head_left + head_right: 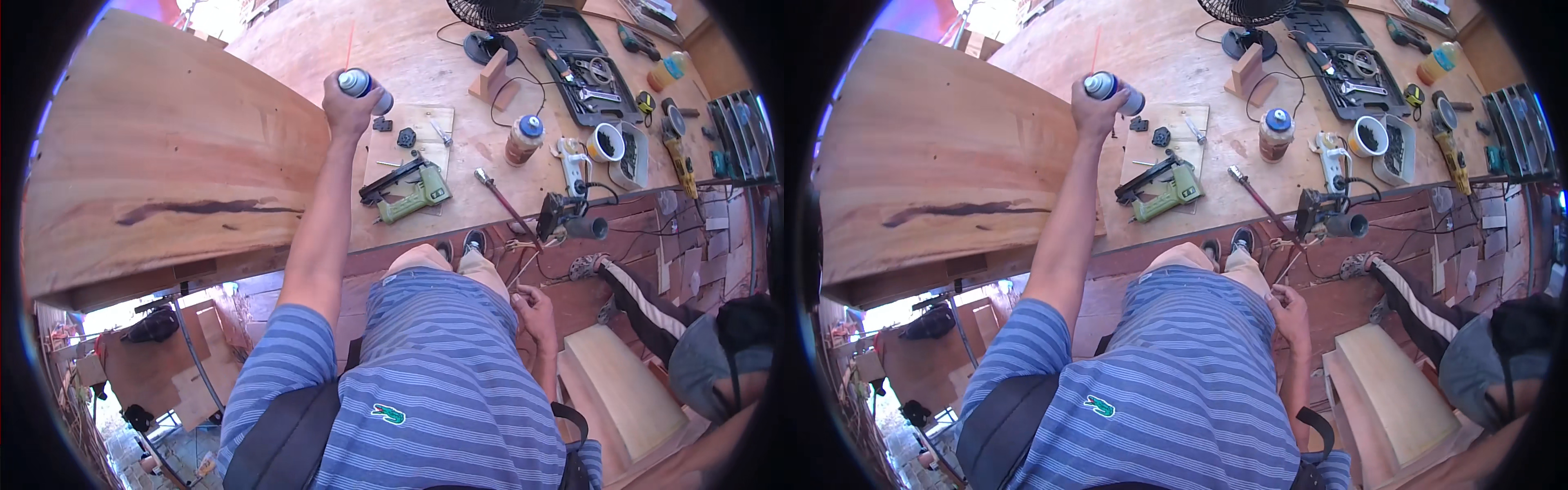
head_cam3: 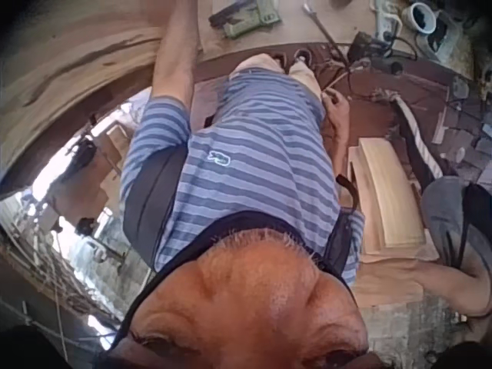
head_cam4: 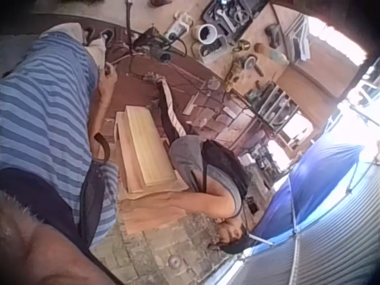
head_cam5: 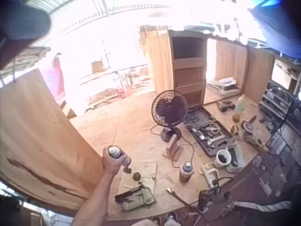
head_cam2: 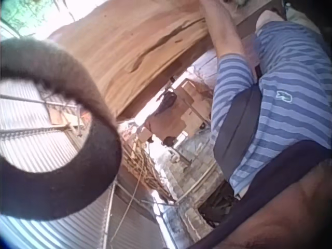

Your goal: The person walks through a cluttered workshop carrying a spray can, then sits at a workbench to service a nail gun. They spray lubricant into the tool's mechanism, insert a strip of nails, and repeatedly test-fire the nail gun into a wooden board while adjusting internal components.

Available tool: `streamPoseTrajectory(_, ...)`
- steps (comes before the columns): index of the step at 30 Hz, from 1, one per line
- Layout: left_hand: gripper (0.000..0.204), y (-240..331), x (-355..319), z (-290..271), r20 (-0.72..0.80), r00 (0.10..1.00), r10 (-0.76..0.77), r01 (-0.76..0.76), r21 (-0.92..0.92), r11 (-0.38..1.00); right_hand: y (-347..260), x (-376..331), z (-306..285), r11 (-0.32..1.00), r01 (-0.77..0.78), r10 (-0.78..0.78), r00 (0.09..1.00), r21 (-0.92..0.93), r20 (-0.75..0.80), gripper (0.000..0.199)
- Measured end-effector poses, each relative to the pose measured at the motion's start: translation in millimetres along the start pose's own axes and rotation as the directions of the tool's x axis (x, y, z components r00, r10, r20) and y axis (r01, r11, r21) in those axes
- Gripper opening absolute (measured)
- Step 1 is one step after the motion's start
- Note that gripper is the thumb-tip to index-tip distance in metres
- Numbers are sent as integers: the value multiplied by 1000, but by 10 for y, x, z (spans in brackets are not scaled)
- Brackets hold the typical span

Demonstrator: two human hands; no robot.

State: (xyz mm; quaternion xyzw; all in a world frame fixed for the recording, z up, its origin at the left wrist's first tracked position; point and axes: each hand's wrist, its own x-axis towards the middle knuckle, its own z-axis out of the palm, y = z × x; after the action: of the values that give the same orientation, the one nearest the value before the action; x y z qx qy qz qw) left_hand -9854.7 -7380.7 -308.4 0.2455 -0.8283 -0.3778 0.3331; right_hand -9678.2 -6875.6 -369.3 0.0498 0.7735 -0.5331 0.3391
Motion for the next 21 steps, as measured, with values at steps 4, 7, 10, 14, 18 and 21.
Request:
streamPoseTrajectory(4,73,-131,270,520,91,994,-59,49,112,993,-135,35,-178,992,-120,120,993,-26,1,38)
streamPoseTrajectory(7,75,-279,384,735,132,989,-70,49,157,986,-368,-10,-218,982,-178,174,983,-64,-57,40)
streamPoseTrajectory(10,78,-376,496,1013,166,985,-55,24,178,984,-666,-21,-230,984,-162,155,983,-71,-96,40)
streamPoseTrajectory(14,82,-572,456,1115,206,973,-105,73,160,984,-1287,44,-232,999,-27,29,996,22,-87,40)
streamPoseTrajectory(18,84,-605,482,1146,210,974,-83,56,130,990,-2370,133,-452,911,339,-366,927,-234,-81,45)
streamPoseTrajectory(21,93,-609,514,1053,258,963,-74,44,117,992,-3145,150,-565,715,665,-691,720,-218,-67,60)
